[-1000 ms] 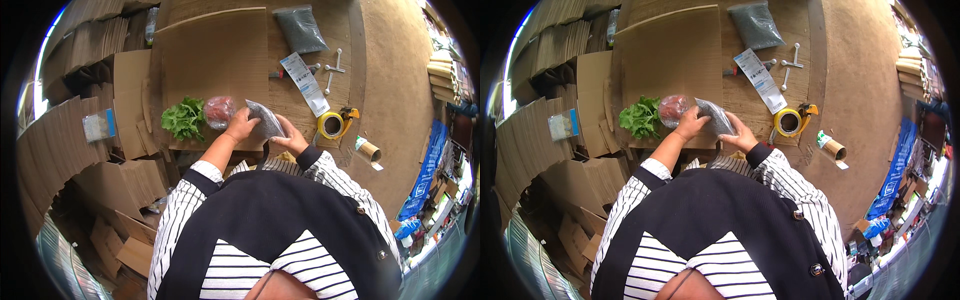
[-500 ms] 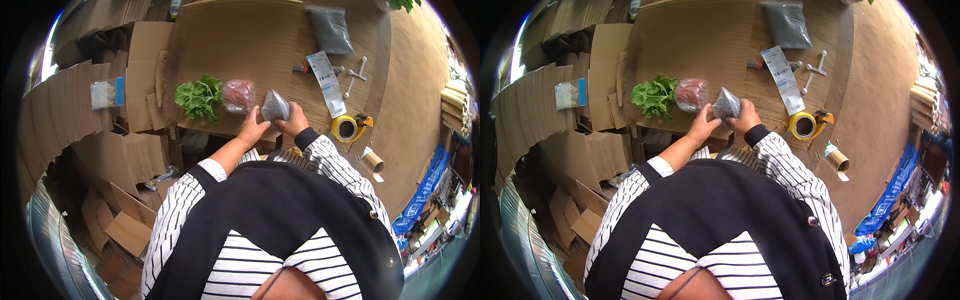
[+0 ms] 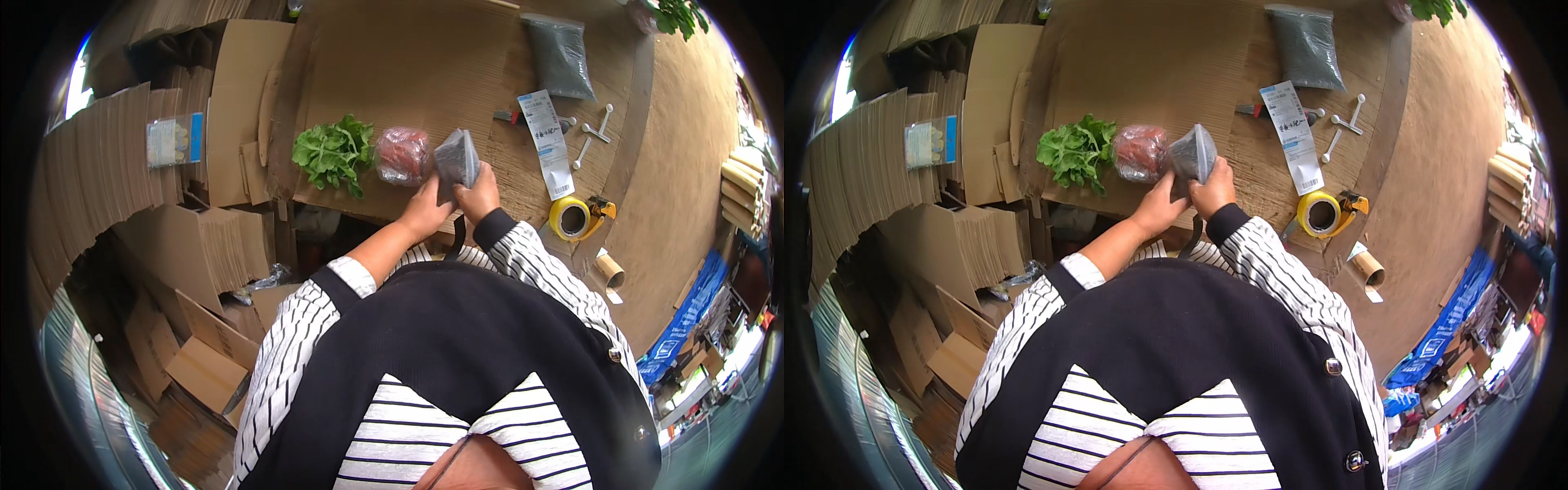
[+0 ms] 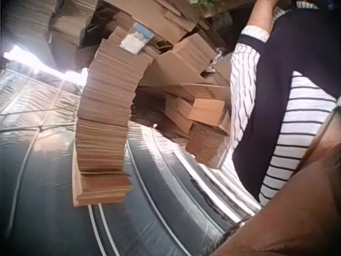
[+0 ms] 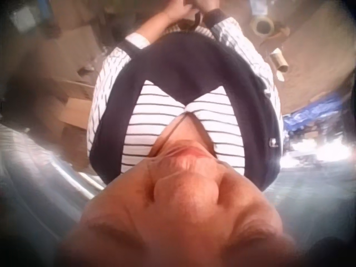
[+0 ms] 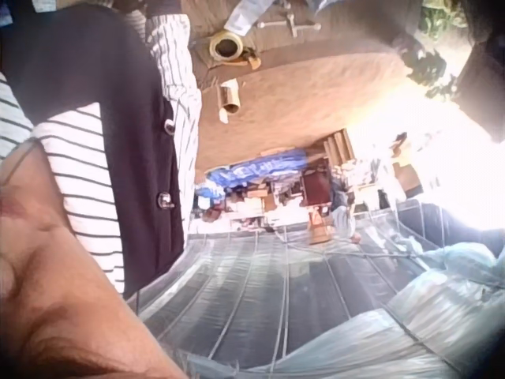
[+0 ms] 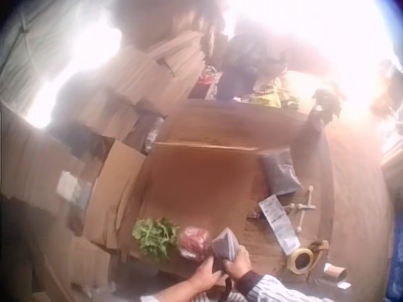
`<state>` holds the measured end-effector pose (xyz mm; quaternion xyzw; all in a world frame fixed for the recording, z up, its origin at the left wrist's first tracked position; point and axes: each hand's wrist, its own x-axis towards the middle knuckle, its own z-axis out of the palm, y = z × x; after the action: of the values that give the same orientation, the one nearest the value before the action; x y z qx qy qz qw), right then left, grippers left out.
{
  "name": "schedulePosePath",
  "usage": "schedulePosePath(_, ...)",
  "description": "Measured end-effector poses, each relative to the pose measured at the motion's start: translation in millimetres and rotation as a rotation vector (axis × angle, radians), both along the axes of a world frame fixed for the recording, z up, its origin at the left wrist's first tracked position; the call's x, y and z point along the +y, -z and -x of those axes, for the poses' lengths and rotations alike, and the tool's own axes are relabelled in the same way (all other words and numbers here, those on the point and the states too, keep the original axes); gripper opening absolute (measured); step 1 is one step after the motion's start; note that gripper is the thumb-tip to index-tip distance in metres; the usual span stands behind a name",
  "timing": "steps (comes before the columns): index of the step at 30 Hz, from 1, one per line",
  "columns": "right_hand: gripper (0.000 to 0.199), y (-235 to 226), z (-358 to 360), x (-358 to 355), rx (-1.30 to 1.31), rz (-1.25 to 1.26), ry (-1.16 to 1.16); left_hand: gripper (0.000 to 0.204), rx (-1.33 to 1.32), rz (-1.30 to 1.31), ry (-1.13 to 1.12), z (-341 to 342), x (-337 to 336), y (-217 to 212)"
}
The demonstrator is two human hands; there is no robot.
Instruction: The person wraps a small potted plant in bubble wrap, then rolls it in brown paper and secures the roll with packing tape. The person also handles cardboard pieces and a tape dispenser during the process.
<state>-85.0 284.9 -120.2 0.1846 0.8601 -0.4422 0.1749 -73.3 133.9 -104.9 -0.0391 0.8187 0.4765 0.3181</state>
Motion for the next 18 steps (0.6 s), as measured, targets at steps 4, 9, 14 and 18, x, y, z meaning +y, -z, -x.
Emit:
schedulePosePath(4, 0.063, -18.7, 8.0, -7.1, -0.167, -0.081, -0.023, 0.054, 0.231, 0.038, 0.012, 7.9, -32.2, -23.1)
schedulePosePath(9, 0.088, -12.0, 2.6, 3.2, -0.077, -0.029, -0.033, 0.078, 0.532, 0.376, 0.063, 48.9, -59.2, -31.1)
schedulePosePath(14, 0.096, -1.9, -10.7, -1.0, 0.017, 0.092, 0.016, 0.114, 0.256, 0.516, 0.463, 79.0, -71.8, -18.1)
schedulePosePath(18, 0.107, -5.1, -7.6, 3.2, -0.045, 0.164, 0.096, 0.122, 0.172, 0.48, 0.481, 87.8, -74.5, 2.3)
